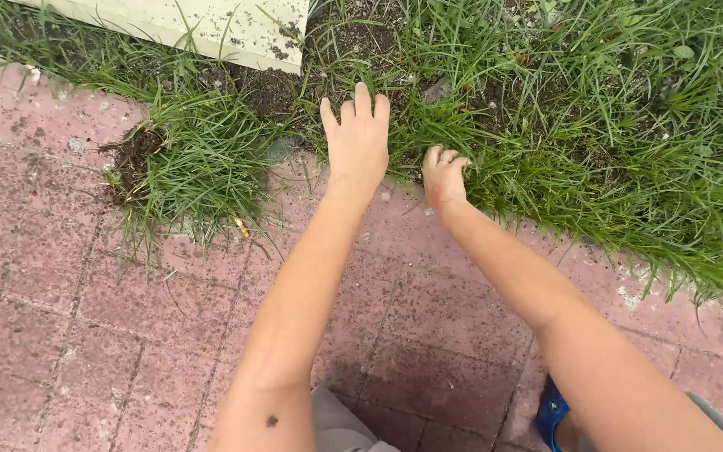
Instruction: Manually pull out weeds and grass from a garden bed and around potted plants.
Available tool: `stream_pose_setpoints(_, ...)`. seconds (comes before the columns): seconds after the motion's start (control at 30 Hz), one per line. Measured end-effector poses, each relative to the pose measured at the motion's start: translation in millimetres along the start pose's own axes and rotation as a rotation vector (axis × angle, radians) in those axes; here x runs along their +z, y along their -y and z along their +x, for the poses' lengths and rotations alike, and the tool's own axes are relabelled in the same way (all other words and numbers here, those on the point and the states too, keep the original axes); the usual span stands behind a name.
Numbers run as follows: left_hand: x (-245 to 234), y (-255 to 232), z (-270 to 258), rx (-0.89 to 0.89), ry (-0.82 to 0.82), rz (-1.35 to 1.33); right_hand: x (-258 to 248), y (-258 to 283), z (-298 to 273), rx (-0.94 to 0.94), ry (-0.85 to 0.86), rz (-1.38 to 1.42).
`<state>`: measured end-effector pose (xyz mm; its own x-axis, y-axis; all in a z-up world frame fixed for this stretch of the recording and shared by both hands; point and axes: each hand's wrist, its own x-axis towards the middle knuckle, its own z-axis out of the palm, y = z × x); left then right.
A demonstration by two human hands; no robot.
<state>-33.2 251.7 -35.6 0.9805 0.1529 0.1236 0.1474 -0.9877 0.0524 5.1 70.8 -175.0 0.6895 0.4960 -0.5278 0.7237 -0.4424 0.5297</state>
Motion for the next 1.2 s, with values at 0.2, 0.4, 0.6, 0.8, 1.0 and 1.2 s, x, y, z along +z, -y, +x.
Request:
stream_pose_setpoints(0.2,-0.2,9.2,0.0,-0.012,0.034,0.001,72.4,-4.6,20.1,0.166,-0.031,0.396)
stream_pose_setpoints(0.4,-2.0,0.3,3.4,0.042,0.032,0.044,46.2,-13.9,-1.5,0.145,0.006,0.573)
stream_pose_setpoints(0.6,-0.5,-8.9,3.6,0.057,-0.062,0.027,32.8,-12.3,-19.9,0.192,0.032,0.641)
stream_pose_setpoints(0.8,-6.0,-2.4,1.0,0.086,-0.029,0.000,16.2,-24.7,-46.4,0.129,-0.025,0.681)
stream_pose_setpoints(1.0,-8.1,0.1,-4.3,0.064,-0.020,0.016,-47.9,-110.5,-94.8,0.133,-0.137,0.634)
stream_pose_setpoints(1.2,-29.6,57.5,-23.8,0.027,-0.030,0.080,-112.3,-105.0,-73.2,0.105,-0.347,0.605)
